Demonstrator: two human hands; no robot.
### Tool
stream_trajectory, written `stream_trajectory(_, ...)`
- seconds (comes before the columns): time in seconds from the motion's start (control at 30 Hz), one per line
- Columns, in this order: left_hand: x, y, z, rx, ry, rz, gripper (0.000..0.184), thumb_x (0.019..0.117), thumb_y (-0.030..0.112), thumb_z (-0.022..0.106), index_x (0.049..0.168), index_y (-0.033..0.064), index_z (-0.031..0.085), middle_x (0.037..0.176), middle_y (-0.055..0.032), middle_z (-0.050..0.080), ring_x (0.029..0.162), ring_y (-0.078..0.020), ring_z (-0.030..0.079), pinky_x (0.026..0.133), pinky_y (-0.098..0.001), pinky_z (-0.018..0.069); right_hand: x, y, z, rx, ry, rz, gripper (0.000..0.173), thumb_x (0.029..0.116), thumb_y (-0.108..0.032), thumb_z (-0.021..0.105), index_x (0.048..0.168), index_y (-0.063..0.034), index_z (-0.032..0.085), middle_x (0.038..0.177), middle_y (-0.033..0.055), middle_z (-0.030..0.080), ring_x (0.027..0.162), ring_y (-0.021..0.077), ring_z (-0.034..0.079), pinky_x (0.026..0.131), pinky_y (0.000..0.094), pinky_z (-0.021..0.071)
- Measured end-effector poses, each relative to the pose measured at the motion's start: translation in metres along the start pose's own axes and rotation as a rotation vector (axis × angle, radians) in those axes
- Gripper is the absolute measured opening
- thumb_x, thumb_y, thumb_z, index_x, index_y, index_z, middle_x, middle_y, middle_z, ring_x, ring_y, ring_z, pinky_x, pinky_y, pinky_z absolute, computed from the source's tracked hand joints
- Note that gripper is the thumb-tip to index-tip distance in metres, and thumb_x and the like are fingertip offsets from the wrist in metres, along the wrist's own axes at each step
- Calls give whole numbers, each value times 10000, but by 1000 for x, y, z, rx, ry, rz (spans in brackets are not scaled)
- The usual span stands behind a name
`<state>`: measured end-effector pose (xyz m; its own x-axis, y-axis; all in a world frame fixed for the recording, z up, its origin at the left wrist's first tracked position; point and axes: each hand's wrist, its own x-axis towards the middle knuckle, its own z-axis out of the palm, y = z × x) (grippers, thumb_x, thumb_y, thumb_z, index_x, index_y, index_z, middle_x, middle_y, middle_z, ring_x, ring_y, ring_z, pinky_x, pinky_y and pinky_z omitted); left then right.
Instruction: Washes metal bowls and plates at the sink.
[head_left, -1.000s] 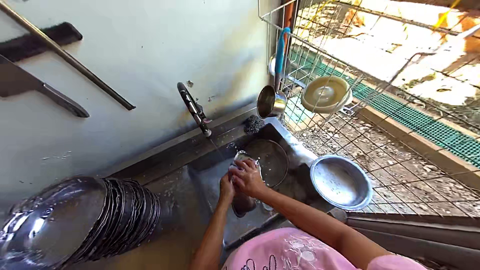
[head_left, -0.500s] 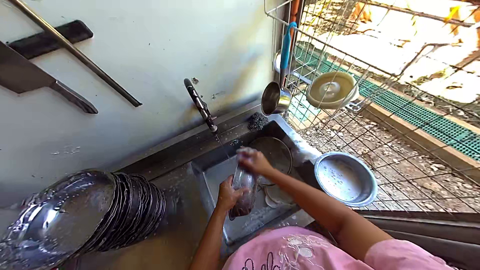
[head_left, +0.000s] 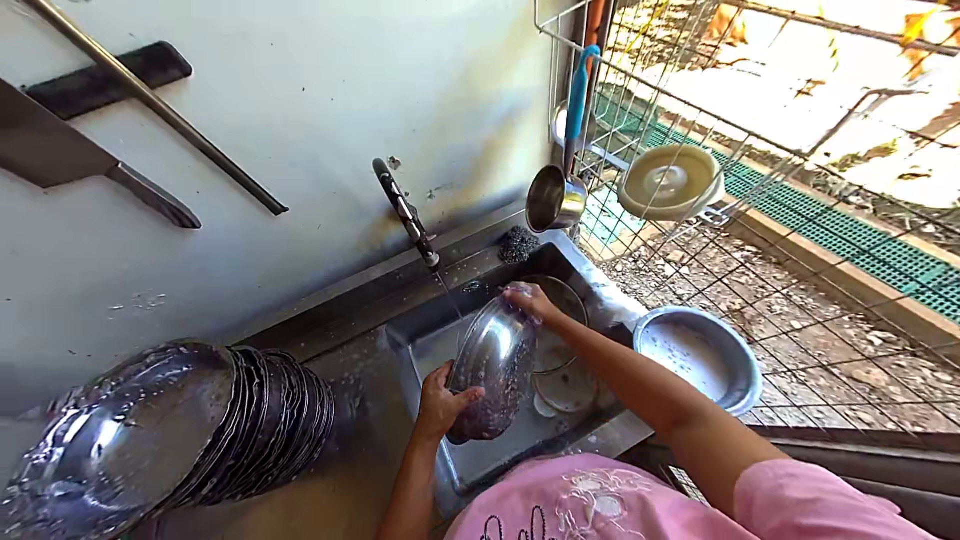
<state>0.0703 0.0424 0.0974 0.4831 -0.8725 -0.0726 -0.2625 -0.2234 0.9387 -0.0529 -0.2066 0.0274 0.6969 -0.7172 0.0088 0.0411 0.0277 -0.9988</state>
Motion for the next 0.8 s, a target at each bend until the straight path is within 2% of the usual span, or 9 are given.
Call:
stream_trajectory(0.07,10,-5,-2,42,-70,-80,564,694,192,844,1135,-104,655,1000,-121,716,920,-74,676,882,-259,544,-1,-18,11,-250,-27,40,292,953,-259,683,987,31,697,872,65,707,805,104,669,818,325,563)
stream_trajectory(0.13,23,-4,3,94,-198,-181,507,803,102,838,1203,-130,631,1132,-237,683,1084,-246,651,1006,-403,498,-16,-45,40,-663,-261,-41,487,946,-438,671,1067,30,732,1031,206,735,1041,340,695,975,565,512)
stream_trajectory(0.2,28,-8,11,91,-188,-143,441,813,64,827,1179,-111,653,1142,-208,702,1101,-206,668,1021,-363,514,-29,-57,63,-804,-411,-225,503,939,-466,658,1038,20,739,1033,244,729,1083,436,669,994,637,465)
stream_trajectory(0.3,23,-7,1,82,-71,-61,402,784,164,834,1048,-102,690,946,-153,714,896,-155,672,875,-356,538,-6,-26,33,-374,-241,-193,307,936,-210,670,1064,62,735,1028,166,743,993,223,695,955,426,536)
stream_trajectory(0.37,16,-19,0,24,-9,-23,424,739,232,825,1012,-65,692,882,-54,709,824,-36,660,816,-247,548,10,-9,15,-210,-78,36,234,991,-184,637,967,40,703,841,50,697,747,64,642,759,283,553)
stream_trajectory(0.53,32,-25,20,-6,-102,-204,372,843,27,787,1161,-105,649,1085,-171,707,1020,-154,672,961,-330,535,-12,-63,82,-863,-493,-45,432,970,-401,646,1048,14,739,1050,252,718,1101,445,652,1018,665,429)
stream_trajectory(0.63,31,-14,9,-42,53,-277,286,987,108,644,1152,-126,626,1044,-184,666,970,-175,616,914,-363,497,4,-53,69,-616,-407,19,385,986,-305,668,1217,-2,723,1212,227,700,1219,368,619,1123,578,398)
stream_trajectory(0.73,28,-18,-9,-196,339,-361,398,1096,223,454,1206,-134,591,1135,-229,627,1027,-212,584,956,-403,473,16,12,24,-194,-81,344,428,1091,-345,471,1235,11,660,1030,149,680,881,200,636,844,408,522)
stream_trajectory(0.8,37,-31,-14,-384,555,-426,483,1118,322,375,1309,-85,552,1258,-233,608,1124,-235,605,991,-428,496,-15,43,29,-108,148,370,483,1092,-377,444,1254,35,639,1091,189,689,963,238,665,890,450,540)
